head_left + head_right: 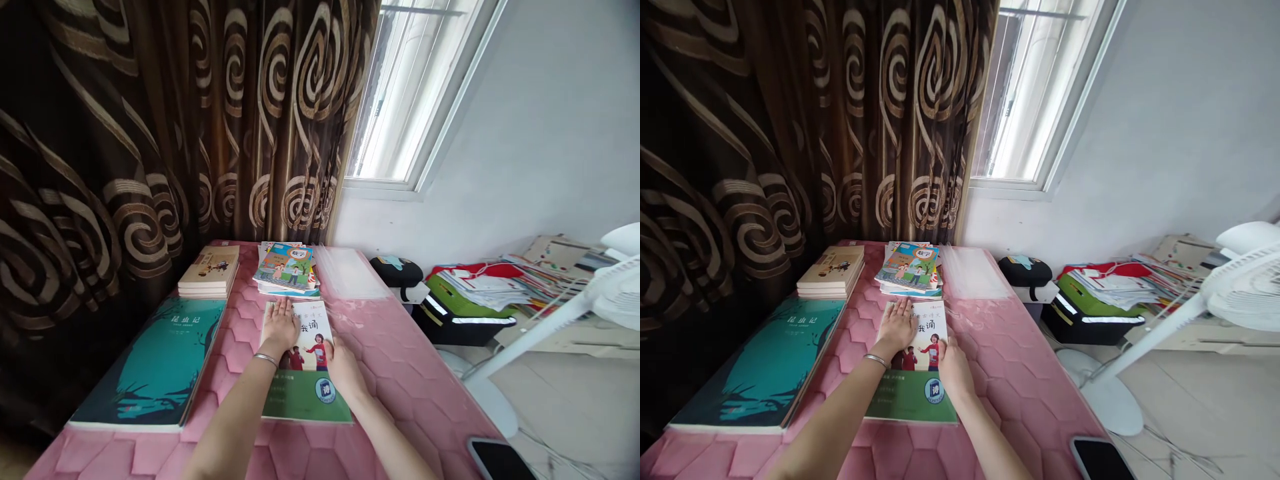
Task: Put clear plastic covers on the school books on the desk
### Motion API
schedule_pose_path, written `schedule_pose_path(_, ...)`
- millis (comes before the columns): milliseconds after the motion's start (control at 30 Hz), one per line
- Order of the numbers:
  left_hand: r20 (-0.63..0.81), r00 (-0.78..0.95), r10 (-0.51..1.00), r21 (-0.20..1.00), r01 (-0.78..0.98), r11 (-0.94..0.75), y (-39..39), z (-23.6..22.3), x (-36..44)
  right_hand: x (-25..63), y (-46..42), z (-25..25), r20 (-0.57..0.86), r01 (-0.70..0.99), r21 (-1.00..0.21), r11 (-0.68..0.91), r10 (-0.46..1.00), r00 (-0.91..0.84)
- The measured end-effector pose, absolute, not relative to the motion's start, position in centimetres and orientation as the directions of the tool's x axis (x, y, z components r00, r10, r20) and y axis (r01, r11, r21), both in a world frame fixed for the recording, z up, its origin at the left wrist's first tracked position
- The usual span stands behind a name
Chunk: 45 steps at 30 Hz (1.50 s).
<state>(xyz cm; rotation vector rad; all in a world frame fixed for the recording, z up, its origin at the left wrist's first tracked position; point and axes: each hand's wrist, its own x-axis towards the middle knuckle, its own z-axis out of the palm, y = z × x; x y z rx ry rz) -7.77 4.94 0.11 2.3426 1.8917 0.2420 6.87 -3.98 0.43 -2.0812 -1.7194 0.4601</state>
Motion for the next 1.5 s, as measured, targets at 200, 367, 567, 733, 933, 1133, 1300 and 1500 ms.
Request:
schedule_pose_path(200,0.063,0.19,0.98,0.161,0.967,-0.198,5.1,-0.1,-8.2,6.4,-3.6,1.5,-0.002,0.969,-0.189,-0.161,0.987,0.163)
schedule_pose_path(367,0.069,0.199,0.978,0.133,0.969,-0.207,5.2,-0.2,-8.1,4.1,-0.7,1.9,0.254,0.989,-0.069,0.13,0.961,-0.109)
schedule_pose_path(567,0.054,0.241,0.969,0.122,0.962,-0.246,5.1,-0.1,-8.6,2.5,3.5,0.5,0.124,0.903,-0.264,0.339,0.94,-0.317)
schedule_pose_path(733,0.082,0.229,0.97,0.132,0.962,-0.239,5.2,-0.2,-8.2,4.8,4.5,-0.6,0.056,0.955,-0.229,0.186,0.983,-0.178)
schedule_pose_path(933,0.082,0.348,0.934,0.139,0.924,-0.357,5.6,-0.1,-10.3,5.9,4.8,-1.0,0.013,0.966,-0.241,0.088,0.996,-0.088)
schedule_pose_path(1133,0.08,0.392,0.917,0.1,0.912,-0.398,3.2,0.3,-12.3,5.7,4.8,-1.0,0.009,0.963,-0.254,0.094,0.995,-0.095)
schedule_pose_path(1300,0.084,0.275,0.958,0.04,0.96,-0.279,-2.2,-0.9,-9.4,5.5,4.7,-1.0,0.043,0.963,-0.253,0.097,0.995,-0.089)
schedule_pose_path(1500,0.142,0.501,0.854,0.08,0.854,-0.514,-7.4,-2.2,-10.8,5.7,4.5,-0.7,0.028,0.963,-0.246,0.106,0.994,-0.102)
